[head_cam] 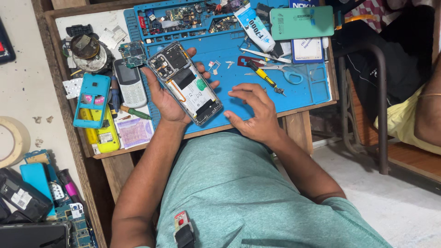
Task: The person uses a screwdriver to remove screws from a disassembled smartphone on a blue work mat. They then use a small metal tool to pry and adjust internal components near the top edge of the device.
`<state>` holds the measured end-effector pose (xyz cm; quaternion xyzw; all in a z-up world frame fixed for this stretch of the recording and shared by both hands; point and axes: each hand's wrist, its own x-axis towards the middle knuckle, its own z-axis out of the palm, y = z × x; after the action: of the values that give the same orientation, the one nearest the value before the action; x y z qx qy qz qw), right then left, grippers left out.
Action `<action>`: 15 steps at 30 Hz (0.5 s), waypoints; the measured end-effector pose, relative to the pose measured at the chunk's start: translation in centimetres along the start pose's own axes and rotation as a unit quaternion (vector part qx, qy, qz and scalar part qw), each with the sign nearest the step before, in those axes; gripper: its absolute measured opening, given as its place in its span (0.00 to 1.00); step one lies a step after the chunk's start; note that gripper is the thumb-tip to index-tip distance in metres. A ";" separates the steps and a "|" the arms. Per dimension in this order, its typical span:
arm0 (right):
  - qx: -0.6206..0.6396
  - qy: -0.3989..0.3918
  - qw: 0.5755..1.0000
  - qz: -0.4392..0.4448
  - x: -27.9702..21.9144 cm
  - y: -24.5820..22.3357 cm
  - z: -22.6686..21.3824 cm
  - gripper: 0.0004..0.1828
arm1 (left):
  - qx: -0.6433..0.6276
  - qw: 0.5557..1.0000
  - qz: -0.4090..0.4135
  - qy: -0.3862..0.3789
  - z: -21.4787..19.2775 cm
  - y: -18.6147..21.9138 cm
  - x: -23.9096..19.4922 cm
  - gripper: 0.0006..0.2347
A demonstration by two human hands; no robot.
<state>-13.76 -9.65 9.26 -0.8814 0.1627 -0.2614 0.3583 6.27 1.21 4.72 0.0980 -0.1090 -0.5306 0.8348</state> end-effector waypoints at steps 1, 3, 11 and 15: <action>-0.010 0.005 1.000 -0.027 -0.1 0.1 0.1 0.23 | 0.002 1.000 -0.001 0.000 0.0 0.0 0.1 0.46; -0.024 0.013 0.996 -0.083 -0.2 0.2 0.2 0.21 | 0.012 1.000 0.001 0.007 -0.1 -0.1 0.1 0.47; -0.174 0.236 0.956 -0.024 6.0 3.5 -10.4 0.18 | 0.022 0.999 -0.010 0.024 0.0 -0.2 -0.1 0.47; -0.225 0.171 0.956 -0.077 8.3 5.4 -13.4 0.30 | 0.012 1.000 -0.008 0.016 0.1 -0.1 -0.1 0.45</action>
<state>-15.28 -24.61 16.35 -0.8912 0.2079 -0.3916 0.0961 6.09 1.22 4.74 0.1176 -0.1008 -0.5346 0.8308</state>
